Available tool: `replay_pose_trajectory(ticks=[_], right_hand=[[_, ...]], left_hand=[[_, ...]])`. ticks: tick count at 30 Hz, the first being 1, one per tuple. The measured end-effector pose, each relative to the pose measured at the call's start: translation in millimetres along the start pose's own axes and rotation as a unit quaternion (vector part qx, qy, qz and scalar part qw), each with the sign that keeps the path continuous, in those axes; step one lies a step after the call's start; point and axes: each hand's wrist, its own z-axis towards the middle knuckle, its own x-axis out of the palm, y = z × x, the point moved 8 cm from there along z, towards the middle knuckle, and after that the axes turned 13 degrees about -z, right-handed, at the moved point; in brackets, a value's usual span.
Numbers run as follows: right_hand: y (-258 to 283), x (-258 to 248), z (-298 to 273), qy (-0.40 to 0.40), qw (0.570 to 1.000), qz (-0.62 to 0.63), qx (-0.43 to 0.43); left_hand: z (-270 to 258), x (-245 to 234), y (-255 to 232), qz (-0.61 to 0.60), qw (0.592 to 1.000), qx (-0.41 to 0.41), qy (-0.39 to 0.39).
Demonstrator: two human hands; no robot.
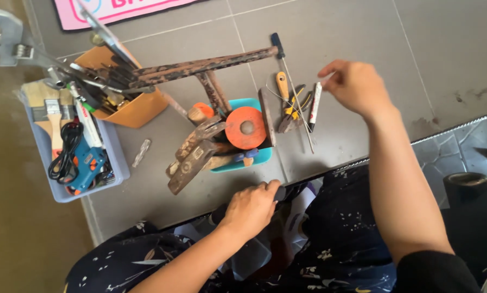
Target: Organizing and cleaning various hand tools into containers.
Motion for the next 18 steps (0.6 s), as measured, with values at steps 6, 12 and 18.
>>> replay_pose_trajectory(ticks=[6, 12, 18], right_hand=[[-26, 97, 48, 0.076, 0.99, -0.113, 0.039], [-38, 173, 90, -0.142, 0.985, -0.086, -0.05], [-52, 210, 115, -0.122, 0.992, 0.004, 0.019]], left_hand=[[9, 0, 3, -0.001, 1.0, 0.002, -0.002], [13, 4, -1, -0.001, 1.0, 0.003, 0.014], [15, 3, 7, -0.013, 1.0, 0.01, 0.001]])
